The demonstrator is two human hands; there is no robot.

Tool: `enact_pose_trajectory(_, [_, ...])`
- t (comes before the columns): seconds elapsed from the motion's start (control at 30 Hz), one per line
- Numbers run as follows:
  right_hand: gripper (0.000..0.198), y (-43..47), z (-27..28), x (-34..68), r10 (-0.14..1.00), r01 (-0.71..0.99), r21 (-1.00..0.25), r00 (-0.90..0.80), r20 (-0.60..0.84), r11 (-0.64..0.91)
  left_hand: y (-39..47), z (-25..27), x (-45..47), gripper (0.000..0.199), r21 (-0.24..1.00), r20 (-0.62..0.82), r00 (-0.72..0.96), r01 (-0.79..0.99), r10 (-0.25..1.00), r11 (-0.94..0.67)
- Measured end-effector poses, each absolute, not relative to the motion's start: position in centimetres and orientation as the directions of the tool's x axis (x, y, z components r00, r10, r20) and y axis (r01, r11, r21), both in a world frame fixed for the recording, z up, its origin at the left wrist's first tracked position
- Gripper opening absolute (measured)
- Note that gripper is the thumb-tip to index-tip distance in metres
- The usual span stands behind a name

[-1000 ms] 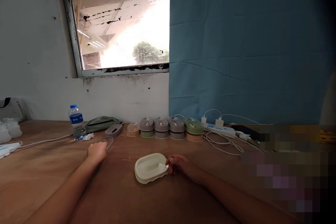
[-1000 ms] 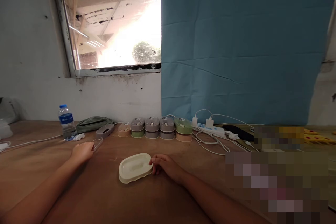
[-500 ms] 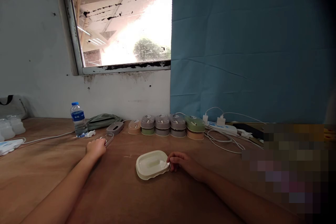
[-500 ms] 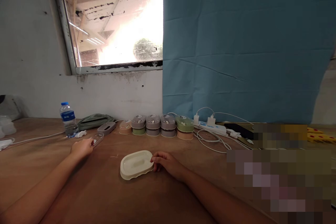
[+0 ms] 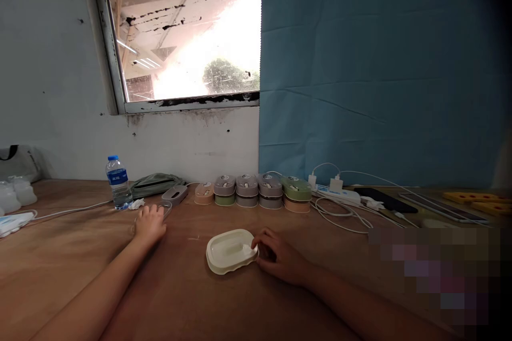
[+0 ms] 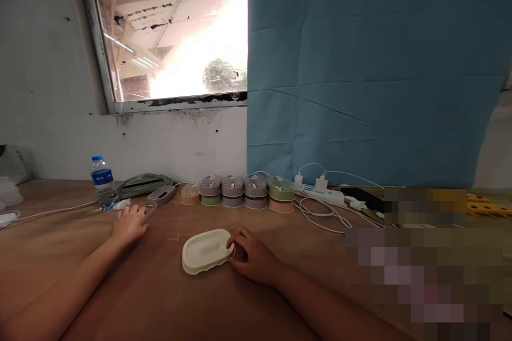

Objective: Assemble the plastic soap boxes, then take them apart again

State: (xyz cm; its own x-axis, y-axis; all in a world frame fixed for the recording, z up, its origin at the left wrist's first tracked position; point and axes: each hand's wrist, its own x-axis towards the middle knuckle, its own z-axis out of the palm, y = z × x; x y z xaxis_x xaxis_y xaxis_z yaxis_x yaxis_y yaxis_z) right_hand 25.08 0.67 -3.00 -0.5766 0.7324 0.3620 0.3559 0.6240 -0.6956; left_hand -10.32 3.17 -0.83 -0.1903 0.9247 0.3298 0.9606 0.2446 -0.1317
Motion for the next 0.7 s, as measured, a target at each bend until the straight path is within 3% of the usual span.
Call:
enact_pose_trajectory(0.1, [0.029,0.3,-3.0,25.0,0.667,0.459,-0.504,-0.633,0.392,0.732,3.1,-2.3,-7.4,0.042,-0.145,0.492,-0.005,0.986,0.871,0.087])
enact_pose_trajectory(0.23, [0.028,0.2,-2.9,25.1,0.657,0.505,-0.429,-0.65,0.382,0.749,4.6,-4.2,-3.8,0.041,-0.119,0.604,0.219,0.976,0.766,-0.185])
enact_pose_trajectory(0.37, [0.027,0.1,-2.7,25.1,0.648,0.512,-0.403,-0.662,0.376,0.758,8.9,-4.8,-2.3,0.06,0.073,0.636,0.026,0.993,0.771,-0.093])
enact_pose_trajectory(0.53, [0.028,0.1,-2.7,25.0,0.646,0.521,-0.387,-0.664,0.377,0.761,14.2,-4.3,-2.3,0.086,0.413,0.472,-0.333,0.902,0.816,0.13])
enact_pose_trajectory(0.7, [0.026,0.3,-2.9,24.9,0.632,0.505,-0.386,-0.672,0.386,0.772,16.3,-3.9,-2.7,0.077,0.52,0.369,-0.317,0.85,0.874,0.088])
